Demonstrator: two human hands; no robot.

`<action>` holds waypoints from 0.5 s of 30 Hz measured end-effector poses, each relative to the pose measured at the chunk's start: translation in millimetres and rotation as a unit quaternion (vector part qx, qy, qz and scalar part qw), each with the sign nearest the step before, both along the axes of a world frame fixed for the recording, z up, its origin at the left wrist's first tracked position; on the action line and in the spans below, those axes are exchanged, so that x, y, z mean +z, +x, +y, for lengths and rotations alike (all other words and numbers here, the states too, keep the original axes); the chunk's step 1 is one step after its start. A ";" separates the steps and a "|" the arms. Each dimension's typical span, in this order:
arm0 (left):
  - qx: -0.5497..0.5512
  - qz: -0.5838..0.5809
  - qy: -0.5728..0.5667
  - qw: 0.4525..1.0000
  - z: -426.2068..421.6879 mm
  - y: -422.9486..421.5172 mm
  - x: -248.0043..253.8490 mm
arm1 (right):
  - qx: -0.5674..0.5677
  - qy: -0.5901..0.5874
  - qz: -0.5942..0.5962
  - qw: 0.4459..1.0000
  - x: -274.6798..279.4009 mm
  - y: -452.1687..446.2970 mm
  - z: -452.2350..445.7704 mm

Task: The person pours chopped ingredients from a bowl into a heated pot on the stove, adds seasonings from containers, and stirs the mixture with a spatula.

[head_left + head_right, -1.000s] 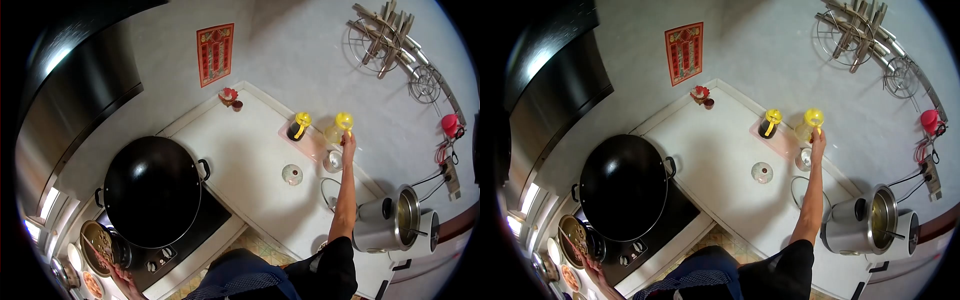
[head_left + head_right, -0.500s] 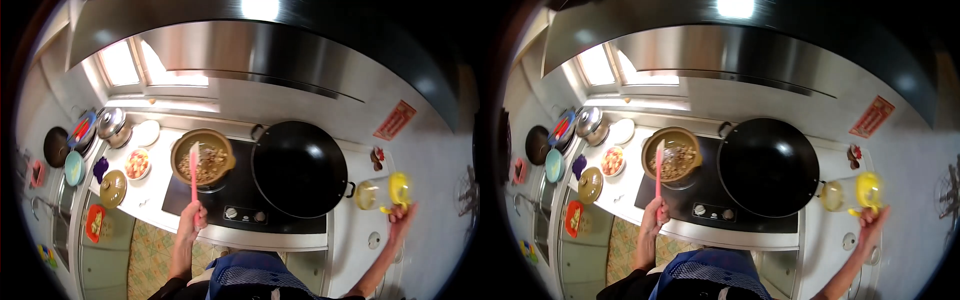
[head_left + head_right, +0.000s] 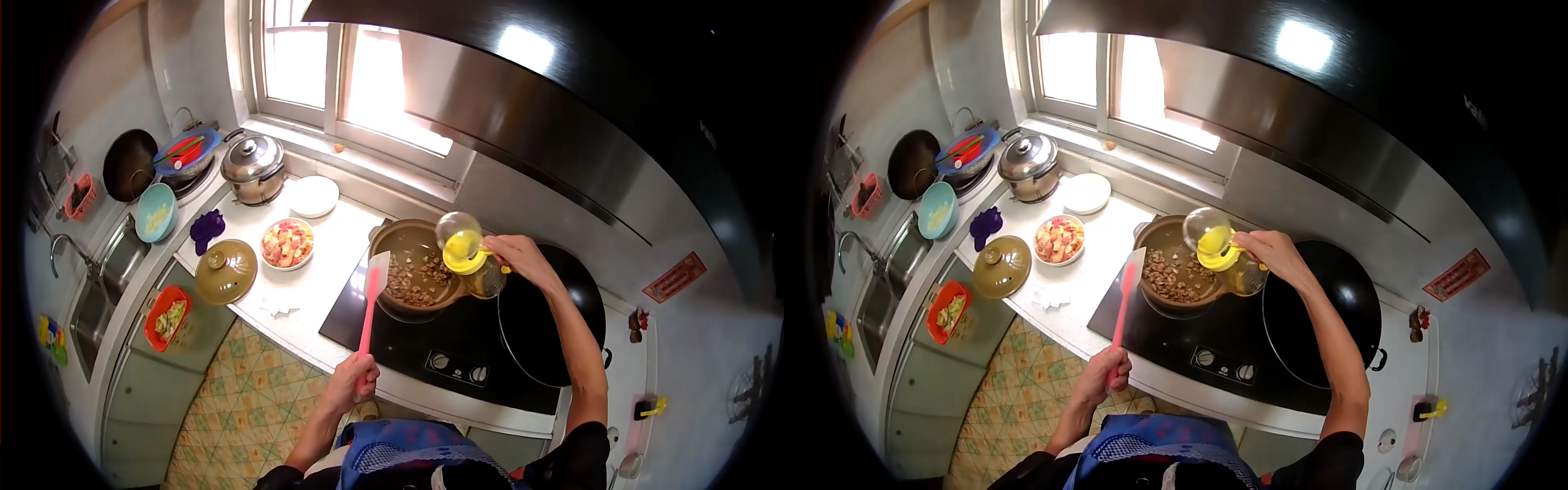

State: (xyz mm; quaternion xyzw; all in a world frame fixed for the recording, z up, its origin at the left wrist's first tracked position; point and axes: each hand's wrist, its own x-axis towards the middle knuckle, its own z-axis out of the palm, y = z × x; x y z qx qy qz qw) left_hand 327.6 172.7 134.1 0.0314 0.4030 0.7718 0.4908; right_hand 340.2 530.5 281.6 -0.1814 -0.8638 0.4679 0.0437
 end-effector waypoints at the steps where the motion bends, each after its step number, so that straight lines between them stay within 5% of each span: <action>1: 0.003 -0.002 0.001 1.000 -1.9 -2.3 2.2 | 0.025 0.061 -0.034 0.997 0.7 -14.3 -4.9; 6: -0.008 0.008 -0.041 0.999 -7.1 -10.1 10.2 | 0.109 0.277 -0.110 0.948 -5.8 -64.4 -16.2; 15: -0.009 -0.002 -0.029 1.000 -16.8 -20.8 -0.7 | 0.117 0.348 -0.132 0.921 -0.3 -99.6 -32.5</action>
